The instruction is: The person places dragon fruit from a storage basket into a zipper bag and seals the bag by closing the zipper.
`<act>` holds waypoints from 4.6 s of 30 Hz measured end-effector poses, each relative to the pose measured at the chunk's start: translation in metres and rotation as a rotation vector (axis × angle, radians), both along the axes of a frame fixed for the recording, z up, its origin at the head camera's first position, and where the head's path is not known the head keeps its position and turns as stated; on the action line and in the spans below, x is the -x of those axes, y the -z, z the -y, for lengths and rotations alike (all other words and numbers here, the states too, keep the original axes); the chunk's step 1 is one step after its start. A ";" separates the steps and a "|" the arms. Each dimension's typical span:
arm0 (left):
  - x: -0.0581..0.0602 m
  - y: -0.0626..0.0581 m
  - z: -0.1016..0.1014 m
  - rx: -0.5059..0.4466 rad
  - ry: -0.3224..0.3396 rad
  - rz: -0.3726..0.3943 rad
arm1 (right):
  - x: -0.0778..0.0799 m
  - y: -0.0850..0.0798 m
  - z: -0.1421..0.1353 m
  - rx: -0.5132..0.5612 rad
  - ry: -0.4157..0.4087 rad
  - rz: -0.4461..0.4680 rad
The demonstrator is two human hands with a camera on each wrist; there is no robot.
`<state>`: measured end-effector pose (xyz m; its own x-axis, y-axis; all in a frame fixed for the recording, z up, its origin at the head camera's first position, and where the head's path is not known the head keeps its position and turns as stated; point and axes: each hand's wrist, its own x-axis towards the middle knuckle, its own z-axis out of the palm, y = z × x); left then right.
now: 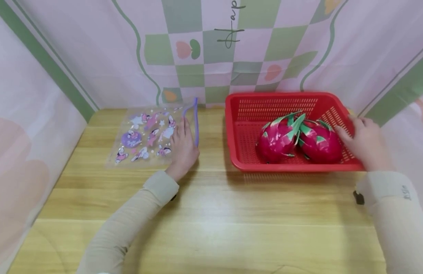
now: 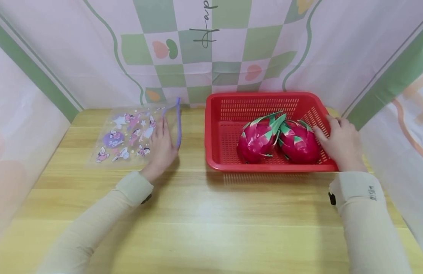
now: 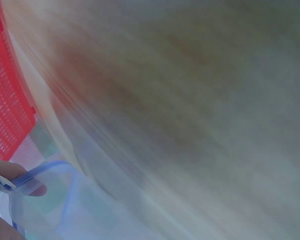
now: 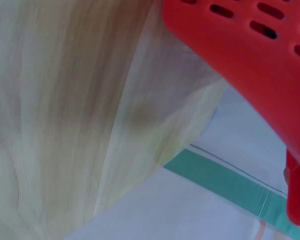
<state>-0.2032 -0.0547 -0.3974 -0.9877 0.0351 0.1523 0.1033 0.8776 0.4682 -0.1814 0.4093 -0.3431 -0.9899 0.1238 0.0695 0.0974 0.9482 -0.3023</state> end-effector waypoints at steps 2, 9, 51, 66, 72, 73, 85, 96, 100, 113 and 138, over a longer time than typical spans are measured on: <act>0.000 0.000 0.000 0.010 0.000 0.002 | 0.001 -0.001 0.001 0.013 -0.026 -0.019; -0.001 0.001 0.000 0.031 -0.009 0.007 | 0.005 -0.009 0.019 0.026 -0.162 0.005; -0.002 0.010 -0.001 0.060 0.013 0.000 | 0.008 -0.011 0.135 -0.260 -0.600 0.257; 0.001 0.011 0.002 0.046 0.001 -0.037 | 0.011 -0.004 0.142 -0.394 -0.606 0.189; 0.001 0.012 0.003 0.041 0.014 -0.010 | 0.015 -0.002 0.148 -0.430 -0.581 0.112; 0.001 0.013 0.003 0.041 0.015 -0.007 | 0.016 -0.001 0.149 -0.432 -0.579 0.090; 0.002 0.011 0.004 0.038 0.010 0.001 | 0.027 -0.002 0.157 -0.380 -0.547 0.128; 0.005 0.011 0.006 0.066 0.010 0.008 | 0.031 -0.002 0.142 -0.344 -0.587 0.214; 0.005 0.012 0.007 0.068 0.009 0.000 | 0.033 0.000 0.140 -0.383 -0.604 0.133; 0.007 0.013 0.007 0.059 0.008 0.003 | 0.036 0.002 0.143 -0.431 -0.627 0.078; 0.006 0.011 0.012 -0.011 0.007 -0.009 | 0.035 0.002 0.152 -0.337 -0.597 0.054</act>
<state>-0.2090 -0.0665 -0.4087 -0.9861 0.0400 0.1614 0.1135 0.8715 0.4771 -0.2164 0.2575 -0.3447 -0.8851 -0.4634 -0.0431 -0.4641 0.8857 0.0095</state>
